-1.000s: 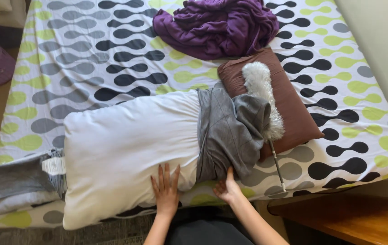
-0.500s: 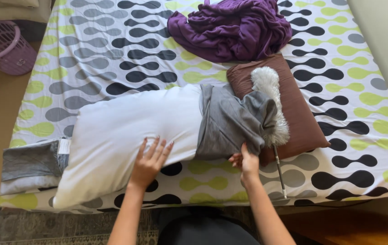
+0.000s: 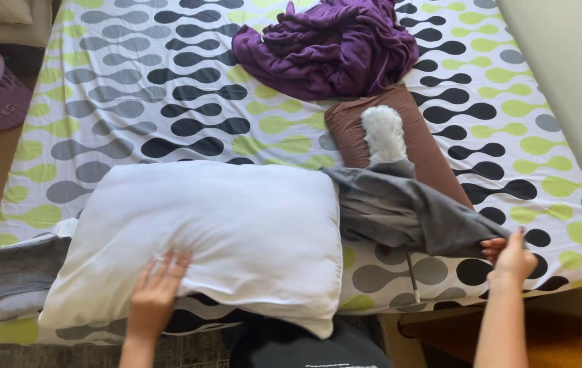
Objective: Dusting a pillow and folding a pillowcase on a bed.
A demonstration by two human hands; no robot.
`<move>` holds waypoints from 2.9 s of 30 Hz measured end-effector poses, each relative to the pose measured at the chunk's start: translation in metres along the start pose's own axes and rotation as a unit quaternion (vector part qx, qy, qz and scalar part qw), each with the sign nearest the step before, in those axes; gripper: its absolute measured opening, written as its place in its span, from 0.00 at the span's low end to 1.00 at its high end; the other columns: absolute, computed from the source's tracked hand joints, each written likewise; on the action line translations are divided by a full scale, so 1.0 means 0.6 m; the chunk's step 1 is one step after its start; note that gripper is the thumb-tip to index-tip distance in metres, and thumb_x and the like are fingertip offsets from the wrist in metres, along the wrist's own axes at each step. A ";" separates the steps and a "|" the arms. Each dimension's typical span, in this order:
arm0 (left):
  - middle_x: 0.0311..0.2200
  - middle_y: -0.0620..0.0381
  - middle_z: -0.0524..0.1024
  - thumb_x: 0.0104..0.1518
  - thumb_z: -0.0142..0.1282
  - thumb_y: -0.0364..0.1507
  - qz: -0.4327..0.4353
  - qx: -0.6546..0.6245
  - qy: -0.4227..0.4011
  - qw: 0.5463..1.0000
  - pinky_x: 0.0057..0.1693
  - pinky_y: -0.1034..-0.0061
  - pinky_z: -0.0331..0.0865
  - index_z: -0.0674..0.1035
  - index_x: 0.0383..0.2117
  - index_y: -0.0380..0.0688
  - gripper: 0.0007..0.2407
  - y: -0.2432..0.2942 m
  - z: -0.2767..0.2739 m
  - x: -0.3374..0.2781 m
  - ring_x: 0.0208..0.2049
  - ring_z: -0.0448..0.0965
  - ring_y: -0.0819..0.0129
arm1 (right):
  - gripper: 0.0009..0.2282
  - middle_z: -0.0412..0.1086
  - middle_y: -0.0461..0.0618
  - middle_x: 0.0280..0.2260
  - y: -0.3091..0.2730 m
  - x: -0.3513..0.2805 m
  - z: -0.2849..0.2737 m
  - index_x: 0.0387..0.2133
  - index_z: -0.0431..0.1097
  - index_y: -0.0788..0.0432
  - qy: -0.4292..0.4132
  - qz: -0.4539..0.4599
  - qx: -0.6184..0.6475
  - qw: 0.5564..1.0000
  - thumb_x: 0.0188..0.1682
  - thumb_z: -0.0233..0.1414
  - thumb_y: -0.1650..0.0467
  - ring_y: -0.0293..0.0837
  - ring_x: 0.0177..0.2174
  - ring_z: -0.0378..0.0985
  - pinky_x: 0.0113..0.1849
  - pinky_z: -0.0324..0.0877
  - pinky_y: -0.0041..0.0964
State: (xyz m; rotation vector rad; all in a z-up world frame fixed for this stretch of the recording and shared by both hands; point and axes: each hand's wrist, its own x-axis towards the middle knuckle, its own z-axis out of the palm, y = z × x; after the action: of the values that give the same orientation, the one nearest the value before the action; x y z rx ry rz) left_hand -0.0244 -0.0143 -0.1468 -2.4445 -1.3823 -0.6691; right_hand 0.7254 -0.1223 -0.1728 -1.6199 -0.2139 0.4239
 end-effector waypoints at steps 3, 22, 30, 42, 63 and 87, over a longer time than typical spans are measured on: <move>0.57 0.59 0.77 0.56 0.53 0.12 0.039 0.025 -0.024 0.999 0.66 0.60 0.61 0.74 0.59 0.54 0.25 0.061 0.079 -0.043 0.61 0.74 0.63 | 0.23 0.74 0.52 0.23 0.015 -0.066 0.057 0.23 0.68 0.58 -0.013 0.010 -0.058 0.998 0.64 0.47 0.56 0.39 0.19 0.72 0.23 0.65 0.32; 0.42 0.50 0.80 0.46 0.65 0.46 -0.188 -0.154 -0.310 0.919 0.54 0.62 0.72 0.81 0.37 0.43 0.20 0.134 -0.012 0.048 0.49 0.77 0.53 | 0.11 0.70 0.47 0.21 -0.331 -0.500 0.450 0.25 0.74 0.64 -0.298 -0.465 -0.064 0.831 0.59 0.54 0.72 0.37 0.21 0.69 0.28 0.62 0.29; 0.44 0.51 0.80 0.47 0.65 0.47 -0.203 -0.337 -0.247 0.886 0.49 0.64 0.73 0.77 0.48 0.45 0.26 0.154 -0.055 0.138 0.44 0.81 0.55 | 0.07 0.70 0.48 0.25 -0.324 -0.545 0.466 0.32 0.72 0.62 -0.446 -0.400 -0.235 0.765 0.59 0.54 0.70 0.41 0.26 0.71 0.32 0.66 0.34; 0.47 0.48 0.81 0.56 0.53 0.25 -0.087 -0.693 -0.201 0.687 0.55 0.68 0.72 0.77 0.52 0.35 0.17 0.160 0.020 0.171 0.49 0.80 0.60 | 0.07 0.70 0.51 0.30 -0.297 -0.587 0.391 0.42 0.69 0.60 -0.583 -0.245 -0.451 0.630 0.59 0.54 0.68 0.46 0.34 0.74 0.37 0.73 0.41; 0.49 0.48 0.80 0.46 0.67 0.48 -0.317 -0.326 -0.131 0.881 0.59 0.62 0.67 0.81 0.47 0.42 0.27 -0.289 -0.011 0.019 0.54 0.77 0.55 | 0.22 0.52 0.58 0.65 0.081 -0.588 0.401 0.50 0.73 0.42 -0.199 -0.356 -0.453 0.793 0.40 0.62 0.61 0.60 0.64 0.48 0.63 0.41 0.58; 0.40 0.33 0.80 0.68 0.54 0.39 -0.429 -0.084 0.163 0.884 0.55 0.48 0.68 0.81 0.50 0.35 0.18 -0.364 0.332 -0.283 0.40 0.80 0.41 | 0.18 0.76 0.65 0.46 0.362 -0.285 0.215 0.54 0.72 0.62 -0.112 -0.143 -0.226 0.957 0.55 0.48 0.65 0.53 0.44 0.75 0.46 0.67 0.44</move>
State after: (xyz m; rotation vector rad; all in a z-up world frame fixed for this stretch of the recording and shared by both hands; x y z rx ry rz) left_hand -0.2337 0.0588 -0.4061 -1.5881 -2.2972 -1.3468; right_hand 0.4942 -0.0915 -0.3692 -1.9478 -0.7533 0.3494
